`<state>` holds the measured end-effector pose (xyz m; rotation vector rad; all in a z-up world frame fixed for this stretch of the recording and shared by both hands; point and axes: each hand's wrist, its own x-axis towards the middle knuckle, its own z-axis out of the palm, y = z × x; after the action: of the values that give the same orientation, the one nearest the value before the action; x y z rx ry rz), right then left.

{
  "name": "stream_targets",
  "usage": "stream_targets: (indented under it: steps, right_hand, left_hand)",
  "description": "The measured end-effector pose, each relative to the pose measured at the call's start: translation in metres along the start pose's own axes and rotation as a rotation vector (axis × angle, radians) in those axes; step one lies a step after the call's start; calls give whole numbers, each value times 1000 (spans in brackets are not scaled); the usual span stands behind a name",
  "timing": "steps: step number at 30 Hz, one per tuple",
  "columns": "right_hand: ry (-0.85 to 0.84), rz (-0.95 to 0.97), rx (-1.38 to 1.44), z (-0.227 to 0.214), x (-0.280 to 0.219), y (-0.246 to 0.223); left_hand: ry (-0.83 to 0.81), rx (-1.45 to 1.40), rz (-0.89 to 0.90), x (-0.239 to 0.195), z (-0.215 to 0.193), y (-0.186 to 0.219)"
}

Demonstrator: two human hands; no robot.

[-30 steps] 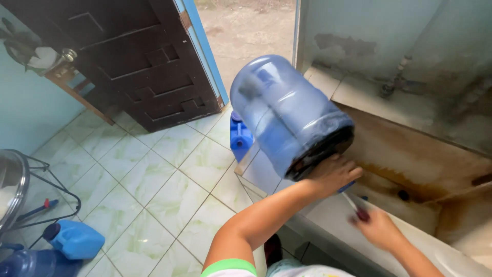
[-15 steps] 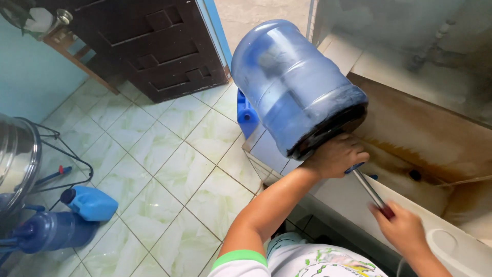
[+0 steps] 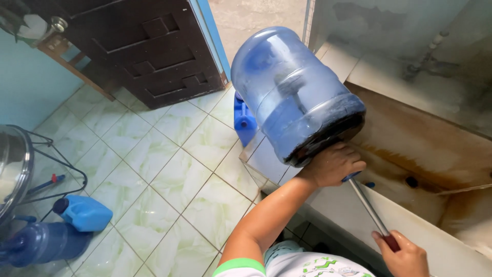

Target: Cleaning and scrubbing a large blue water carboy inside and out.

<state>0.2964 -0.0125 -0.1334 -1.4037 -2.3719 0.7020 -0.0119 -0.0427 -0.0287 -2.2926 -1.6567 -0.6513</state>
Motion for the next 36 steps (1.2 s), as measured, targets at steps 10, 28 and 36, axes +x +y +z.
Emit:
stream_targets:
  steps: [10,28,36]
  right_hand:
    - [5,-33,86,2,14,-25]
    - [-9,15,10,10,26,34]
    - [-38,-41,-3,2,28,-9]
  left_hand:
    - [80,-14,52,-2,9,3]
    - [-385,-17,-68,25,5,2]
    - [-30,-136,25,15,13,10]
